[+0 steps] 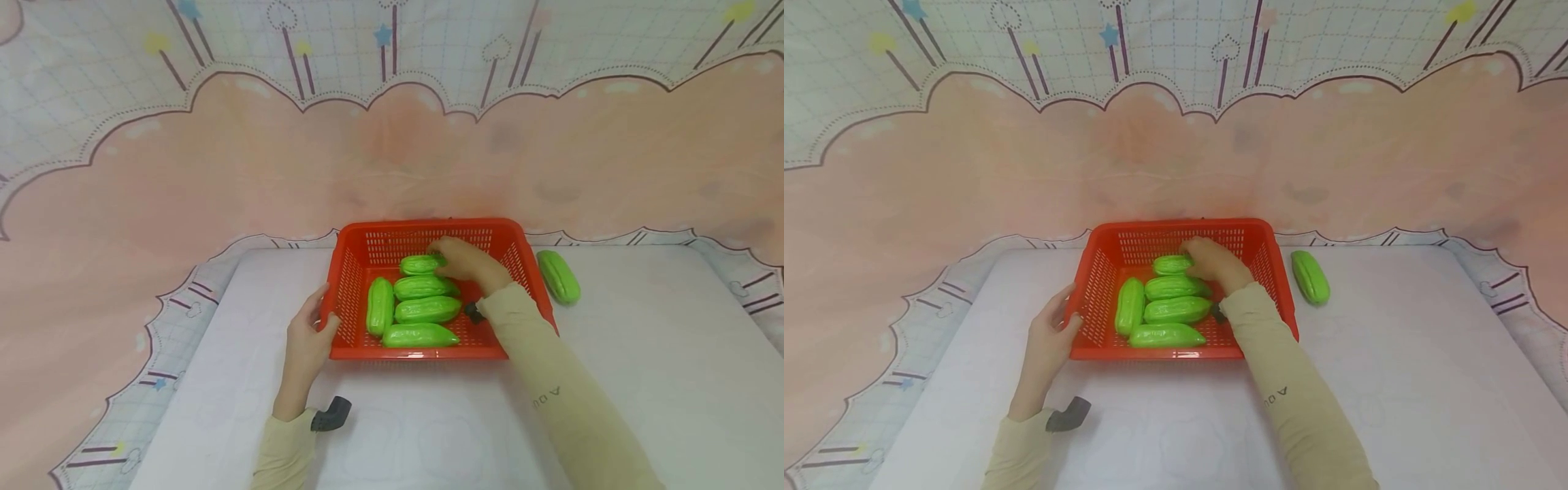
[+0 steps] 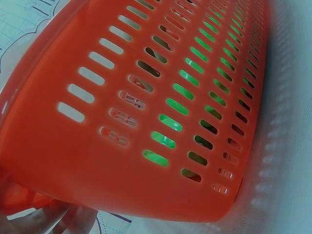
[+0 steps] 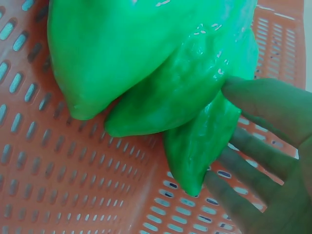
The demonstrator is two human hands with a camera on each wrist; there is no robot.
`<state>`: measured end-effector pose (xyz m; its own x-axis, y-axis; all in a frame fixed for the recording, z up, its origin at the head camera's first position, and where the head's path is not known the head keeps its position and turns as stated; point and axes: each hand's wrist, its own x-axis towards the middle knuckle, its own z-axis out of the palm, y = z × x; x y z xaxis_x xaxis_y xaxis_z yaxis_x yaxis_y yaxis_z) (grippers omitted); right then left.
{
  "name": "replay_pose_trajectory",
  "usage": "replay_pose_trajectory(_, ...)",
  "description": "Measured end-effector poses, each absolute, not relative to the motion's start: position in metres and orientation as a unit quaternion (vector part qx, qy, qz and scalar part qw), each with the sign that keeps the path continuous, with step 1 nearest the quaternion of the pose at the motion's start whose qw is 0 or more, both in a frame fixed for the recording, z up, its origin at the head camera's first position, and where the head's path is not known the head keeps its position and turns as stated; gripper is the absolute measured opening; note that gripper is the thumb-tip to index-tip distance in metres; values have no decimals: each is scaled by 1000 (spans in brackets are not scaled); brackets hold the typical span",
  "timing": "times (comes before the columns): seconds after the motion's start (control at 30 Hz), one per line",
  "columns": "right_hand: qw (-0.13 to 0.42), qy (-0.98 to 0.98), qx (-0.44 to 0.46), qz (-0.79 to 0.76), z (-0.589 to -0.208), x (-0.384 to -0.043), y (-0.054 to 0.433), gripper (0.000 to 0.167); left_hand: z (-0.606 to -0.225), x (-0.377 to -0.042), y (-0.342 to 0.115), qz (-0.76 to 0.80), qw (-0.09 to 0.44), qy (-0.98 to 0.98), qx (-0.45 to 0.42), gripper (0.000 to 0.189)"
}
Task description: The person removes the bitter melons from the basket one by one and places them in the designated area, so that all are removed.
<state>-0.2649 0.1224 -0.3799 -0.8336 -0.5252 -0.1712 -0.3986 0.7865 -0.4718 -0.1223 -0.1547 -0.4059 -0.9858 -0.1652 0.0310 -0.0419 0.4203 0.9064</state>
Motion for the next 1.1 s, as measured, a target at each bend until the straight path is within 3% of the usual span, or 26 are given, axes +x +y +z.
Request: replay_pose_trajectory(1.1, 94, 949, -250, -165, -369, -256, 120, 39, -407, -121, -154, -543, 66, -836, 51, 56)
